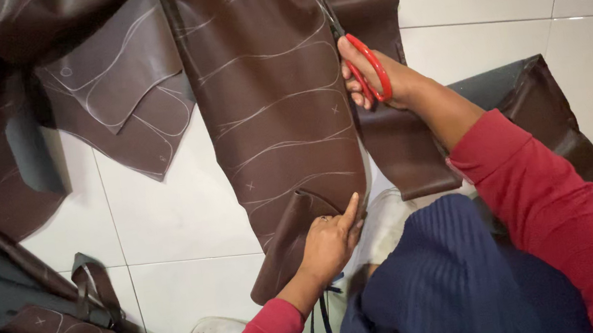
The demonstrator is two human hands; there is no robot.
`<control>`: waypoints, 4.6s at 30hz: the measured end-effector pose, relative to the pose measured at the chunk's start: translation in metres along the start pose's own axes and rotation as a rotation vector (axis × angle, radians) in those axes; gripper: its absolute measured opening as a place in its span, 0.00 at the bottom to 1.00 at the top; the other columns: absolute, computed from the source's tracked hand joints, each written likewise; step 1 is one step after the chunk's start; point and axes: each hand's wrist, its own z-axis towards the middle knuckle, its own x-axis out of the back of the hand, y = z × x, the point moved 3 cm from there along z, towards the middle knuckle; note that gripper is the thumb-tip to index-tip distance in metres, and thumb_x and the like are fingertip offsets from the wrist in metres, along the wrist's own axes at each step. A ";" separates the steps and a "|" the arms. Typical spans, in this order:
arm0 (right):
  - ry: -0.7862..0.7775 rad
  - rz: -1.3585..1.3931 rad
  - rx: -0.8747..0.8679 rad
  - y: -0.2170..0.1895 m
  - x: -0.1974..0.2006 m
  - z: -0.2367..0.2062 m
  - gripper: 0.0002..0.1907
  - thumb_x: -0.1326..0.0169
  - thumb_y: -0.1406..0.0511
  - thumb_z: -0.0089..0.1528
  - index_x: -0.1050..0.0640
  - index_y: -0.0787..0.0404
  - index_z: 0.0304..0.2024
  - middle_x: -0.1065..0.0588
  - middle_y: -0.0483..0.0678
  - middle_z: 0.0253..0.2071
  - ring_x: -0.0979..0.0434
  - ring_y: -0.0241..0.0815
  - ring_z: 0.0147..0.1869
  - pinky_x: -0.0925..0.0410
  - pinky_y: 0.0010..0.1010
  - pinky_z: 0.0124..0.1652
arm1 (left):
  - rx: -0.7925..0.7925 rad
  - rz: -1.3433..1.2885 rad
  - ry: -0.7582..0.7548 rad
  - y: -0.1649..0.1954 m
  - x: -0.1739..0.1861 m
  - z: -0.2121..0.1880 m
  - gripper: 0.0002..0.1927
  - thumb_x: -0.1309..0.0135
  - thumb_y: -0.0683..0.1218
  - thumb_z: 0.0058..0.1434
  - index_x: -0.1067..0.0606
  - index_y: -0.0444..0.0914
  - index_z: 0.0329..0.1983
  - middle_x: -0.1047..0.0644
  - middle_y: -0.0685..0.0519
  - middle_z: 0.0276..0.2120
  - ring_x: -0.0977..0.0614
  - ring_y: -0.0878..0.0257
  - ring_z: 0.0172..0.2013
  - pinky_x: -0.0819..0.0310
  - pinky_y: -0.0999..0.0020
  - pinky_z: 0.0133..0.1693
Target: The person uses red-handled scissors to cut a large sheet of brown leather along white chalk outlines. They repeatedly reposition the material and cut out multiple curved shapes, separating them from the main sheet.
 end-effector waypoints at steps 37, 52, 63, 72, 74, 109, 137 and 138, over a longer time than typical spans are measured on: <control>0.001 0.071 0.128 -0.022 -0.012 0.010 0.35 0.62 0.31 0.62 0.37 0.54 0.31 0.40 0.38 0.20 0.37 0.31 0.18 0.41 0.22 0.16 | 0.028 0.064 -0.054 -0.008 -0.004 -0.008 0.31 0.45 0.48 0.67 0.35 0.34 0.71 0.22 0.48 0.25 0.21 0.52 0.29 0.29 0.56 0.38; 0.060 0.087 0.076 -0.021 -0.019 0.007 0.34 0.62 0.32 0.62 0.37 0.53 0.28 0.41 0.37 0.17 0.36 0.30 0.16 0.41 0.21 0.15 | -0.016 0.079 -0.040 -0.013 -0.006 -0.012 0.32 0.44 0.48 0.66 0.35 0.32 0.70 0.22 0.48 0.25 0.21 0.52 0.28 0.30 0.56 0.36; 0.040 0.041 0.132 -0.050 -0.007 0.034 0.38 0.64 0.28 0.58 0.35 0.54 0.30 0.38 0.40 0.19 0.32 0.35 0.19 0.35 0.25 0.18 | -0.023 0.044 -0.058 -0.009 -0.003 -0.012 0.30 0.44 0.49 0.67 0.33 0.32 0.69 0.23 0.48 0.24 0.21 0.51 0.27 0.29 0.56 0.37; 0.067 0.062 0.124 -0.050 -0.004 0.038 0.36 0.63 0.29 0.59 0.38 0.52 0.29 0.42 0.38 0.19 0.37 0.33 0.18 0.41 0.23 0.16 | -0.034 0.054 -0.056 -0.010 -0.006 -0.009 0.30 0.45 0.48 0.67 0.34 0.31 0.70 0.23 0.48 0.25 0.21 0.52 0.27 0.28 0.56 0.37; 0.057 0.072 0.133 -0.049 -0.003 0.036 0.35 0.61 0.30 0.60 0.38 0.52 0.29 0.42 0.38 0.19 0.38 0.32 0.17 0.41 0.23 0.16 | -0.005 0.028 -0.077 -0.012 -0.007 -0.009 0.30 0.45 0.48 0.67 0.34 0.32 0.69 0.22 0.48 0.24 0.21 0.52 0.28 0.29 0.56 0.37; -0.017 0.097 0.280 -0.082 0.004 0.056 0.40 0.65 0.27 0.57 0.33 0.54 0.34 0.37 0.41 0.22 0.30 0.37 0.23 0.33 0.27 0.24 | 0.002 0.075 -0.141 -0.006 -0.010 -0.009 0.29 0.48 0.50 0.69 0.34 0.29 0.69 0.22 0.48 0.23 0.20 0.52 0.26 0.28 0.57 0.37; 0.057 0.088 0.257 -0.099 0.011 0.059 0.37 0.65 0.27 0.58 0.38 0.51 0.28 0.41 0.38 0.17 0.36 0.33 0.18 0.39 0.23 0.17 | 0.057 0.104 -0.190 -0.010 -0.011 -0.009 0.29 0.48 0.52 0.70 0.34 0.32 0.70 0.21 0.47 0.24 0.20 0.52 0.27 0.28 0.57 0.38; 0.065 0.099 0.255 -0.099 0.011 0.059 0.37 0.65 0.27 0.58 0.38 0.51 0.28 0.41 0.38 0.18 0.36 0.34 0.18 0.40 0.24 0.17 | 0.054 0.106 -0.184 -0.010 -0.012 -0.009 0.29 0.48 0.52 0.70 0.34 0.32 0.70 0.21 0.47 0.24 0.20 0.52 0.27 0.28 0.57 0.38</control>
